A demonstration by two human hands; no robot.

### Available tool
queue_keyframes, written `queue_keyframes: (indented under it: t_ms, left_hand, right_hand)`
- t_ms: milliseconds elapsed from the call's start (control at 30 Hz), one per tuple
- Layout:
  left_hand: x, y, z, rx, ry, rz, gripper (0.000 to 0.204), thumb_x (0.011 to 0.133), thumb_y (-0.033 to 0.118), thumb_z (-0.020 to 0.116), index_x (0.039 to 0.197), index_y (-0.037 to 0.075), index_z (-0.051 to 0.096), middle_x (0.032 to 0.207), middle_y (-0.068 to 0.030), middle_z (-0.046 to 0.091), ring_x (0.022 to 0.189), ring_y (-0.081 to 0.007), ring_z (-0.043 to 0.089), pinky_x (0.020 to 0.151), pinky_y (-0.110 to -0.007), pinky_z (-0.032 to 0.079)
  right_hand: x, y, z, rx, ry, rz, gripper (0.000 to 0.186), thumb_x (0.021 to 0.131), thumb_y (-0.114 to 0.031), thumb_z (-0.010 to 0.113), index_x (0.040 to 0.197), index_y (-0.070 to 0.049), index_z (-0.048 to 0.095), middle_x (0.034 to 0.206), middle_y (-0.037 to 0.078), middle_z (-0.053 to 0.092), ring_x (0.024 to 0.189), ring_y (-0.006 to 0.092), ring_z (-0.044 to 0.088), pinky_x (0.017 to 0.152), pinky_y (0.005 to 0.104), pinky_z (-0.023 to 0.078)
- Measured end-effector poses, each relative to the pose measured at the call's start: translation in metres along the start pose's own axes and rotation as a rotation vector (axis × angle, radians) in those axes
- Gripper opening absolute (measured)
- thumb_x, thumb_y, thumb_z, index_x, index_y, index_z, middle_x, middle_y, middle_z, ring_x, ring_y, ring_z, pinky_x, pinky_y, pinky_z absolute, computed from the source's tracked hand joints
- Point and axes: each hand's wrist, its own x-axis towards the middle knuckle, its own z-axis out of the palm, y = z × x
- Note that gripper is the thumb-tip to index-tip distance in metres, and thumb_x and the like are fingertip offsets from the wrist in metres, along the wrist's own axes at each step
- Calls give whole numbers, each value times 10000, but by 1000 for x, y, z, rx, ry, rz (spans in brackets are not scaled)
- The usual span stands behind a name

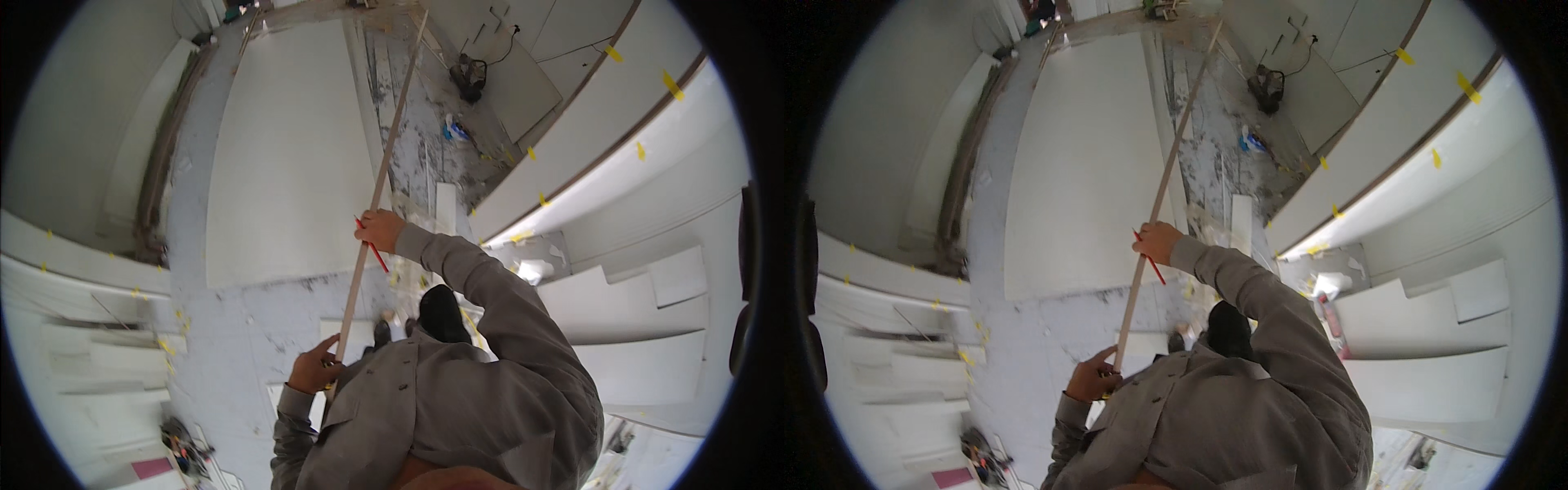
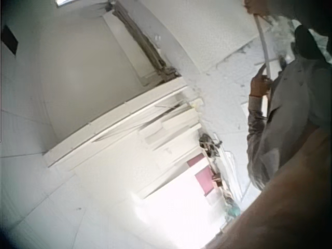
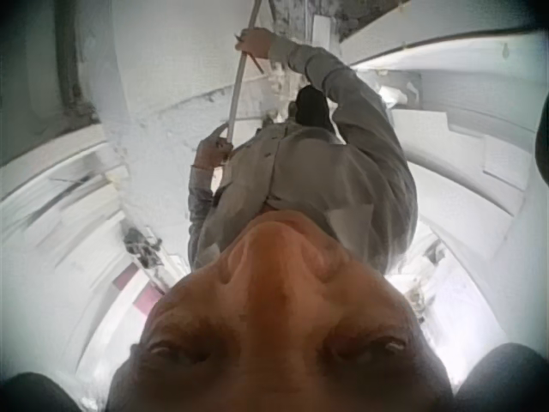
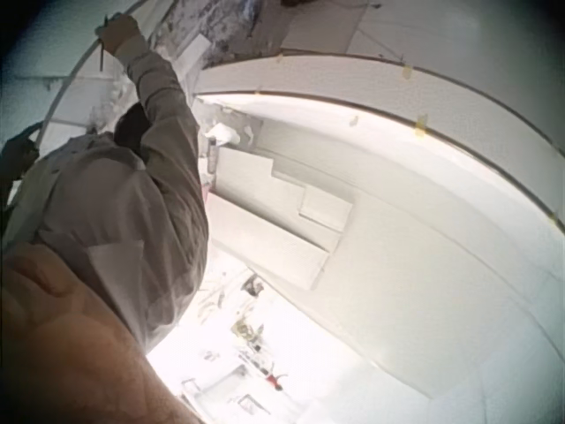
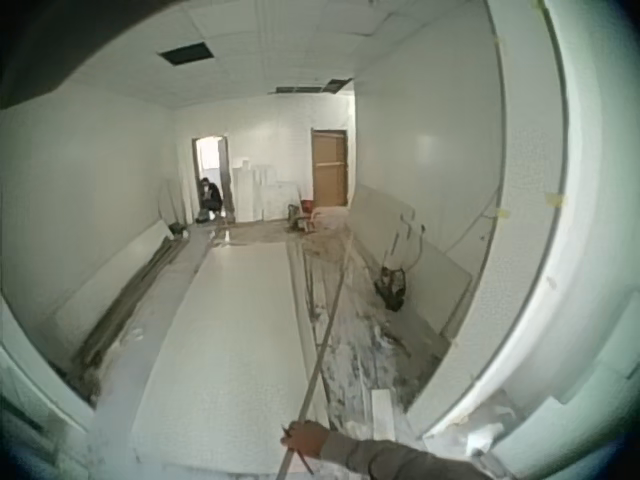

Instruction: The person measures and marks a wooden strip with a tape measure and pencil, then uses a miter saw to cut the strip. They carry the cut piece to a window area, measure the window frame, and mark the strip again before returning to the saw to make another cut.

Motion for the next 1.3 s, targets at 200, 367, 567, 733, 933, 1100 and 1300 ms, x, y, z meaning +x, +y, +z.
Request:
queue_keyframes:
  t_ms: [200,367,567,733,933,1100,1300]
  left_hand:
    - [176,65,-52,66,-19,-30,742,823,206,781,1518,177,521,901,-104,793,751,-233,771,702,-368,624]
    - [322,127,-80,34,-26,-103,736,858,195,772,1542,178,502,887,-76,786,748,-185,756,693,-355,618]
    - [451,217,-120,22,27,-118,755,818,227,787,1521,161,522,899,-102,792,803,-238,776,745,-373,619]
    - [565,275,-175,57,35,-184,743,814,228,778,1513,168,534,863,-90,787,775,-239,771,717,-370,611]
    - [732,346,-268,163,59,-240,717,836,232,774,1510,176,537,870,-79,782,724,-204,756,695,-357,610]
    - [857,431,-367,275,97,-215,701,834,218,771,1498,195,546,819,-56,765,706,-221,744,695,-383,605]
    - [1010,482,-459,464,134,-158,707,802,193,753,1480,224,558,836,-62,776,715,-249,746,694,-393,606]
  right_hand:
    - [51,182,26,5,21,17,133,919,-245,739,998,-138,730,982,77,717,1095,276,654,818,441,596]
    - [99,340,36,68,-52,14,120,938,-227,702,945,-108,713,926,132,690,1006,305,669,769,452,596]
    - [149,499,8,106,24,-77,121,934,-234,697,920,-115,706,930,102,699,1053,294,658,775,459,600]
    - [208,623,4,70,15,-48,143,899,-271,733,950,-141,700,1007,46,713,1118,257,650,825,454,587]
    - [310,801,-22,24,87,-59,113,940,-245,676,908,-143,712,865,71,689,985,279,669,760,475,565]
    - [380,944,-69,5,187,-68,81,900,-234,711,865,-160,717,827,42,712,924,251,685,789,417,531]
    - [454,1105,-81,-13,294,-76,121,891,-264,729,824,-167,705,828,24,722,897,222,690,780,401,520]
